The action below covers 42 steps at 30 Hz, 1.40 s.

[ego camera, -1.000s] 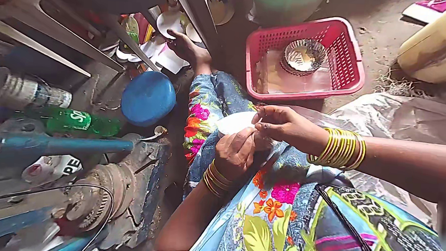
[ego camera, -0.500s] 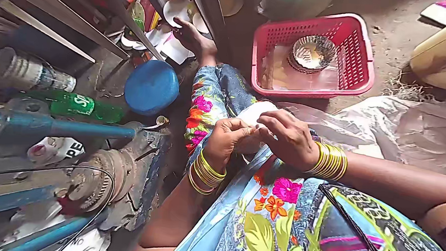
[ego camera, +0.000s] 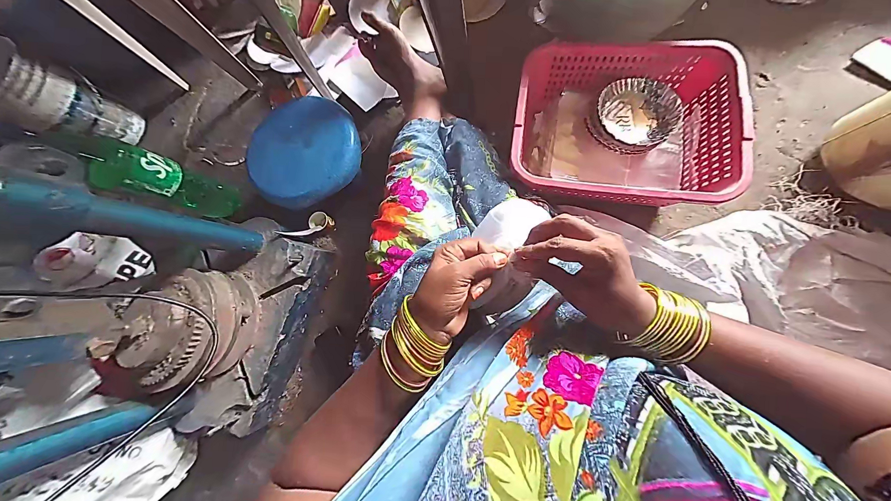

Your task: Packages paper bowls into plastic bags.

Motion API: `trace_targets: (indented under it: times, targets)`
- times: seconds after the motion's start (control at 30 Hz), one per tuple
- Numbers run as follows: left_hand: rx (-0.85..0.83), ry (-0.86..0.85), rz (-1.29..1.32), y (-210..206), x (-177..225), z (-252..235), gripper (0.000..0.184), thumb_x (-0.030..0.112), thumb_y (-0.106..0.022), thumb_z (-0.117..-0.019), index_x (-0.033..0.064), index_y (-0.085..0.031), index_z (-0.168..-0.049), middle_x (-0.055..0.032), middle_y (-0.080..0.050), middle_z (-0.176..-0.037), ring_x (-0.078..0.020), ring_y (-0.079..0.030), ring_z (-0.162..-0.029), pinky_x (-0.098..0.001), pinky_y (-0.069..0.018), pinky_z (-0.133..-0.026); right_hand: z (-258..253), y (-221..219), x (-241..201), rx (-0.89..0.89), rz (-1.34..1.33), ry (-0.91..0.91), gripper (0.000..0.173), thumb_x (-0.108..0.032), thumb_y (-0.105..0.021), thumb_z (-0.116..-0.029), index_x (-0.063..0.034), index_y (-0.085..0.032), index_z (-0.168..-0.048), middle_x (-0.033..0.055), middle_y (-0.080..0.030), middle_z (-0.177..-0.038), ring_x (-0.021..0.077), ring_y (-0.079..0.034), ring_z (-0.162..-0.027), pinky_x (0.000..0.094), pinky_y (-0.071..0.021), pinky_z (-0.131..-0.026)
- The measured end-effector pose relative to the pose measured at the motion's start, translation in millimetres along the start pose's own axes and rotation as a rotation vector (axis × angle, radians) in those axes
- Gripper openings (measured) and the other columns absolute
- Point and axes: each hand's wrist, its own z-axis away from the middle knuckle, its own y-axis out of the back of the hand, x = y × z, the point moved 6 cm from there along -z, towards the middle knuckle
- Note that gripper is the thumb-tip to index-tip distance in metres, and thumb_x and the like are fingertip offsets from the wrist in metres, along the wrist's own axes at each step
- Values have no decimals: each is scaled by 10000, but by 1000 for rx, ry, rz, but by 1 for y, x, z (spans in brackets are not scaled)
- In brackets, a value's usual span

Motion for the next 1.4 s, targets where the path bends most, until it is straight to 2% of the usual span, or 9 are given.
trace_targets:
  times: [0.3,0.47,0.57,0.73,0.93,1.03,1.1,1.17,1.4]
  targets:
    - [66,-221,-359,0,12,7,179,-78,-604,-908,37,-685,-797,24,-687,-748,28,-538,-547,-137,-458,-521,-14,-12,-15,-170,359,156,181,-97,-552,-942,-66,-710,-860,88,-683,-878,228,-671,-869,357,-540,-739]
    - [43,-502,-659,-10,13,12,123,-15,-653,-878,9,-676,-760,-27,-699,-882,8,-635,-768,-163,-538,-692,-21,-5,-5,-319,111,-297,130,-130,-612,-973,-66,-664,-872,4,-611,-762,81,-602,-698,280,-504,-639]
    - [81,-315,-425,-8,8,7,168,-77,-630,-874,41,-664,-759,19,-680,-790,33,-555,-623,-137,-461,-570,-21,-1,2,-313,-114,-468,139,-135,-609,-1010,-71,-669,-902,-40,-606,-756,2,-579,-665,186,-498,-628]
    - [80,-133,-108,2,7,1,256,-118,-556,-911,48,-671,-752,7,-666,-721,32,-458,-513,-124,-363,-470,-12,2,-5,-206,-31,-98,204,-78,-702,-908,19,-734,-1085,90,-687,-1049,72,-665,-889,205,-579,-767]
    - [27,-122,-204,0,6,2,251,-99,-547,-913,63,-646,-750,33,-621,-679,19,-483,-529,-134,-406,-506,-14,-4,-4,-146,-18,0,92,-63,-713,-895,-24,-790,-928,53,-709,-927,58,-665,-903,192,-559,-802]
    - [60,-364,-525,0,13,8,156,-30,-623,-898,48,-664,-770,32,-667,-807,22,-569,-658,-150,-476,-612,-16,-8,-14,-150,184,143,134,-117,-668,-914,-56,-783,-882,69,-721,-884,127,-675,-869,259,-543,-761]
    - [105,-682,-871,-8,24,18,167,66,-652,-899,11,-683,-744,-66,-662,-1062,-30,-603,-789,-186,-519,-696,-16,-10,-19,-120,286,191,152,-122,-631,-918,-57,-748,-846,76,-706,-843,159,-667,-823,275,-527,-695]
    - [149,-904,-1100,-17,32,24,255,129,-611,-929,18,-656,-704,-175,-602,-1168,-80,-576,-765,-199,-507,-649,-16,-11,-22,-71,292,181,158,-116,-614,-919,-49,-717,-820,77,-681,-812,151,-649,-781,266,-512,-656]
    - [187,-1074,-1148,-25,45,25,281,85,-583,-916,18,-546,-646,-173,-562,-1047,-92,-525,-751,-164,-460,-629,-21,-4,-18,56,163,-15,96,-81,-647,-871,-37,-677,-791,33,-629,-747,63,-582,-667,212,-484,-613]
